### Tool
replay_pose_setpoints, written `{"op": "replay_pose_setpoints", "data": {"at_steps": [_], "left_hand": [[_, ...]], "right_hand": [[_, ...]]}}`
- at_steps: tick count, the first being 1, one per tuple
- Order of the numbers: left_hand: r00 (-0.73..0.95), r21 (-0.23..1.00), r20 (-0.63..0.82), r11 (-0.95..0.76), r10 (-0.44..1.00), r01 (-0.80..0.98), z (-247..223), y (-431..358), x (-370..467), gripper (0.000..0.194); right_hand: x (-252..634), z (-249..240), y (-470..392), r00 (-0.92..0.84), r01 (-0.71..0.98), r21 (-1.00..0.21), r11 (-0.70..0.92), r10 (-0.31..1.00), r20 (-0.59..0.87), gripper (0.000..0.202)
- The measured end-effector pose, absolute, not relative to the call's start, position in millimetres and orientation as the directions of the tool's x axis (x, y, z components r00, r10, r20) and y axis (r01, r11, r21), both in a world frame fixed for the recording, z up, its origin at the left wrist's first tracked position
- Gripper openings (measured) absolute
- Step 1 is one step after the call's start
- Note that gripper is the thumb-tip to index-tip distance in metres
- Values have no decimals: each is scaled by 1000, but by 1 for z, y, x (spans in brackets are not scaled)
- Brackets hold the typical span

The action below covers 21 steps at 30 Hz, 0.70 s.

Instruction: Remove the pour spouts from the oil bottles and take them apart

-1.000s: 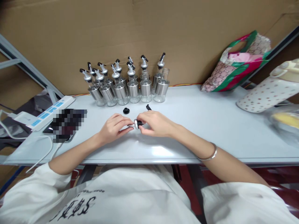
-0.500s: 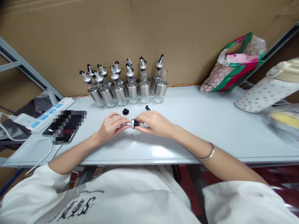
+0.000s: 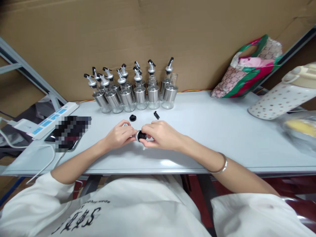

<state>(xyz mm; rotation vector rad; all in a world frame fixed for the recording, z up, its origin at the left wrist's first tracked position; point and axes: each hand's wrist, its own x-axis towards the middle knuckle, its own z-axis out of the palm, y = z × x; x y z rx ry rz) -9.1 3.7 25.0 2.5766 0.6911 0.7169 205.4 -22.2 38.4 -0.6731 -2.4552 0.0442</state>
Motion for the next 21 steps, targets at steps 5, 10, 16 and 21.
{"op": "replay_pose_setpoints", "data": {"at_steps": [5,10,16,21], "left_hand": [[767,453,376,-825,520,338,33,6,-14,46],[748,359,409,-846,522,394,36,7,-19,38],[744,358,400,-839,535,411,34,2,-13,31],[682,498,418,-779,601,381,34,-1,-11,25]], "right_hand": [[205,37,-20,-691,410,-85,908,370,620,25],[204,34,-18,-672,471,-181,863,484,560,25],[205,37,-21,-700,490,-256,833,551,454,31],[204,39,-24,-639,545,-331,770,637,430,29]]}}
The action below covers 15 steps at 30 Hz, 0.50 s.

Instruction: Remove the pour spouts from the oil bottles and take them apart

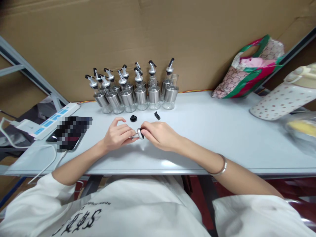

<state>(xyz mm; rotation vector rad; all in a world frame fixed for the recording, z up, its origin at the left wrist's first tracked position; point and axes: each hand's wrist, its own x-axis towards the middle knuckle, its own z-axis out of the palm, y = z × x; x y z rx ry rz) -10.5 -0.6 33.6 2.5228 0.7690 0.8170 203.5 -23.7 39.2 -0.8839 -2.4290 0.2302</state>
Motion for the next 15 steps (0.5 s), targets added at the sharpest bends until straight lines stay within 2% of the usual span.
{"op": "replay_pose_setpoints", "data": {"at_steps": [4,8,12,15], "left_hand": [[642,535,404,-738,651,411,31,-4,-10,27],[632,504,398,-734,665,456,31,-7,-8,33],[639,415,445,-777,627,473,32,-10,-2,38],[685,287,486,-840,543,461,31,-12,1,39]], "right_hand": [[200,39,-26,-609,565,-425,707,705,363,30],[194,37,-29,-543,587,-500,637,768,340,31],[188,32,-30,-483,584,-533,612,790,377,34],[187,28,-33,-443,600,-467,650,756,483,38]]}}
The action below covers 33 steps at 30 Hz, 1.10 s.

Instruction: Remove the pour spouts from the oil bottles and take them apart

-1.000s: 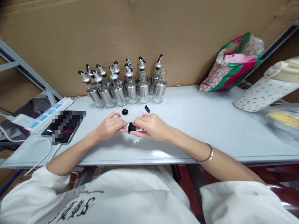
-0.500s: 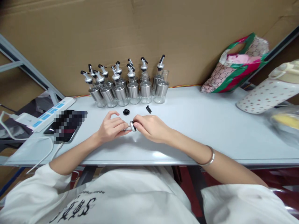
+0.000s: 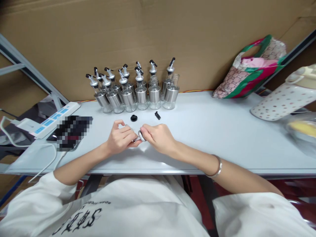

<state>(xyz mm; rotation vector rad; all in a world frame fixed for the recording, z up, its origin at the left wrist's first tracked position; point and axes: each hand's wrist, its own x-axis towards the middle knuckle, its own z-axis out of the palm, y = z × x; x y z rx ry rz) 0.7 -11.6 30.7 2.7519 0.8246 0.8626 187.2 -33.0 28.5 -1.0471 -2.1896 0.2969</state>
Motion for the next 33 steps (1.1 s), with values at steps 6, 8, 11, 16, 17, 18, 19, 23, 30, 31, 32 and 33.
{"op": "replay_pose_setpoints", "data": {"at_steps": [6,8,11,16,17,18,19,23,30,31,32,33], "left_hand": [[790,-179,592,-929,160,323,40,-10,-7,38],[801,-254,592,-922,90,292,49,-9,-11,37],[820,-277,565,-916,90,291,61,-12,-17,37],[853,-264,504,-918,132,298,62,-27,-25,40],[860,-256,491,-919,143,299,61,-31,-26,40],[865,-248,477,-921,154,301,60,-36,-28,40],[869,-239,468,-923,162,301,59,-42,-29,40],[875,-208,452,-933,175,294,61,-63,-33,39],[849,-380,507,-845,149,376,66,-68,-35,30],[848,-388,508,-840,149,379,66,-68,-33,27],[848,-388,507,-836,157,387,67,-68,-31,25],[848,-389,503,-832,170,397,67,-69,-29,23]], "right_hand": [[188,32,-41,-415,558,-407,723,668,618,35],[186,34,-43,-398,503,-462,731,670,627,33],[184,37,-47,-395,413,-564,715,699,596,30],[184,38,-56,-487,317,-634,705,695,529,25],[185,38,-58,-519,307,-630,713,680,518,24],[186,37,-61,-550,297,-622,725,662,509,23],[187,36,-64,-579,281,-614,738,641,505,22],[189,42,-76,-664,192,-738,646,639,387,19],[183,54,-88,-743,162,-984,-69,648,-167,32],[181,53,-90,-739,164,-983,-83,649,-178,36],[180,51,-91,-726,166,-981,-99,661,-189,41],[179,48,-91,-709,165,-978,-130,674,-209,45]]}}
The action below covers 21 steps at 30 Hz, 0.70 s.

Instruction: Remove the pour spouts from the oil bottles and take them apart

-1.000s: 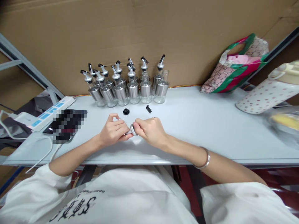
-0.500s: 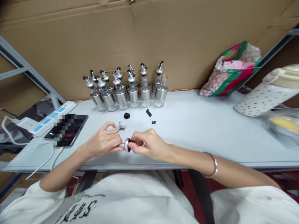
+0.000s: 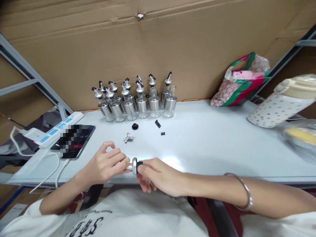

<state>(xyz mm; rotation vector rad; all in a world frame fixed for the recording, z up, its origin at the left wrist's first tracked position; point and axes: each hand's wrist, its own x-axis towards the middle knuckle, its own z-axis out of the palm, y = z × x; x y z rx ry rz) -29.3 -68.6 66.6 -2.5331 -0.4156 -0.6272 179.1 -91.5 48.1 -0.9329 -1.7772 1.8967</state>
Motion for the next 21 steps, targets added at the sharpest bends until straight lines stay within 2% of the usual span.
{"op": "replay_pose_setpoints", "data": {"at_steps": [4,7,9,12,16,21], "left_hand": [[867,-409,443,-809,229,423,60,-71,-20,19],[891,-427,358,-799,280,423,49,-73,-13,22],[892,-423,324,-795,315,435,43,-73,-11,25],[883,-372,332,-815,331,445,42,-72,-11,30],[882,-286,373,-869,288,404,56,-78,-18,36],[883,-255,385,-889,268,381,72,-89,-27,40]], "right_hand": [[177,38,-84,-604,217,-916,-337,691,-398,52],[177,31,-75,-523,283,-891,-354,722,-453,53],[177,27,-74,-483,251,-881,-402,736,-474,53],[176,30,-83,-441,114,-846,-521,737,-513,54],[175,44,-103,-505,-38,-824,-565,722,-472,57],[176,49,-114,-622,-35,-883,-468,702,-348,55]]}}
